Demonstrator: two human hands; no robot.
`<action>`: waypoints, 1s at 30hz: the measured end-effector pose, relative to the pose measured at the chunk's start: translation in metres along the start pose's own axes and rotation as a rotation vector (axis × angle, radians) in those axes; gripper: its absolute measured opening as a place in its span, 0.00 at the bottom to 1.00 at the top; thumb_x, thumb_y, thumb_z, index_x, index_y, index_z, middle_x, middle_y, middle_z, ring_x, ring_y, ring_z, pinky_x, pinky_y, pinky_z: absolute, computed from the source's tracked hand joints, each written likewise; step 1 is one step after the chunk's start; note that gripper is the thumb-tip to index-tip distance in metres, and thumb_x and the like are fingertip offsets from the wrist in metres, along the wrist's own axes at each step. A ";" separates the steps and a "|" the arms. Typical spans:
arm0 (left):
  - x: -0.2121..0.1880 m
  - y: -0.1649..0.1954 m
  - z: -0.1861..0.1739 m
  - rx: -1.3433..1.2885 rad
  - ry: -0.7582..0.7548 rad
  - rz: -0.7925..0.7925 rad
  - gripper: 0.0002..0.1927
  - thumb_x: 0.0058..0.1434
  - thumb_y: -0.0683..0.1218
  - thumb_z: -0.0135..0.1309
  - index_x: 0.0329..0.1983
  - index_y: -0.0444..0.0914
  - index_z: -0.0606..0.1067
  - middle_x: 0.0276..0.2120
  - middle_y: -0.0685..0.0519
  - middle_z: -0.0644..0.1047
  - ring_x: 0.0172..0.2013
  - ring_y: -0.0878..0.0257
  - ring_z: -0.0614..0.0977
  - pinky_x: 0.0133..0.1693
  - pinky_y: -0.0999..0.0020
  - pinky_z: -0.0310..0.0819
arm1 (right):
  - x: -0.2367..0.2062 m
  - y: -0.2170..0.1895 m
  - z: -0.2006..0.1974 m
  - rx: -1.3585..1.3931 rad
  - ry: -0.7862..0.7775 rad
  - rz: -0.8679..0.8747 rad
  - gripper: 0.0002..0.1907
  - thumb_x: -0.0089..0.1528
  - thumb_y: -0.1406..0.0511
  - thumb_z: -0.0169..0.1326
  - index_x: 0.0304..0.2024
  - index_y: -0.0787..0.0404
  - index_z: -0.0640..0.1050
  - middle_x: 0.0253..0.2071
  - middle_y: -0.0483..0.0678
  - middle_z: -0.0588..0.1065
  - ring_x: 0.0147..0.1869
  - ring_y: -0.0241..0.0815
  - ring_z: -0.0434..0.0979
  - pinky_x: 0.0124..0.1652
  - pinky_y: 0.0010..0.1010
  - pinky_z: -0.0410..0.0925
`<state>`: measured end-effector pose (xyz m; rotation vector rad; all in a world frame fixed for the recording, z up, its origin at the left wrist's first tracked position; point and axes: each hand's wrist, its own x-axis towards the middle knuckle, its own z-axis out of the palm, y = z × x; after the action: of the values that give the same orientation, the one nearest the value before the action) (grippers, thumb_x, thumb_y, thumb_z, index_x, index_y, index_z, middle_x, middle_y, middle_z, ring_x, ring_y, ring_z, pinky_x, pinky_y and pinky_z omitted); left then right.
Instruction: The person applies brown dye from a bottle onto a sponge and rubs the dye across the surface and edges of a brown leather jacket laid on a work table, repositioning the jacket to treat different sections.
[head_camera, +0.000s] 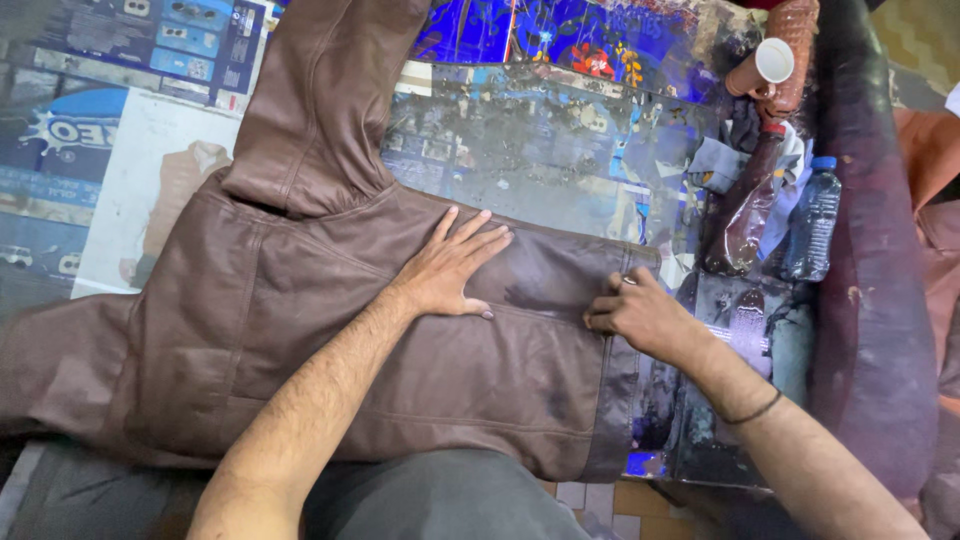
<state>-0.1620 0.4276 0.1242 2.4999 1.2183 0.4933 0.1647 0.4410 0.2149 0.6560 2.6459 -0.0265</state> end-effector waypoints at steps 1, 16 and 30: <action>0.001 -0.001 0.000 0.003 0.005 0.000 0.62 0.40 0.68 0.69 0.75 0.43 0.55 0.73 0.55 0.58 0.75 0.54 0.48 0.72 0.42 0.30 | -0.008 0.003 -0.004 -0.027 0.065 0.049 0.17 0.58 0.65 0.51 0.46 0.44 0.84 0.49 0.30 0.78 0.56 0.39 0.70 0.51 0.40 0.59; -0.005 -0.004 0.005 -0.001 0.032 0.004 0.61 0.41 0.67 0.69 0.75 0.43 0.55 0.73 0.55 0.59 0.75 0.53 0.49 0.72 0.41 0.29 | -0.030 -0.054 0.029 0.079 0.415 0.455 0.20 0.49 0.73 0.53 0.39 0.46 0.85 0.52 0.31 0.78 0.59 0.42 0.69 0.56 0.48 0.56; -0.010 -0.006 0.004 -0.003 0.034 0.024 0.62 0.40 0.68 0.69 0.75 0.43 0.56 0.73 0.55 0.58 0.75 0.54 0.49 0.72 0.41 0.30 | -0.006 0.004 0.000 -0.044 0.188 -0.247 0.09 0.52 0.64 0.52 0.31 0.47 0.83 0.44 0.30 0.79 0.58 0.41 0.70 0.53 0.38 0.59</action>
<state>-0.1698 0.4227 0.1167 2.5168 1.2002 0.5454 0.1716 0.4423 0.2180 0.3271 2.8846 0.0240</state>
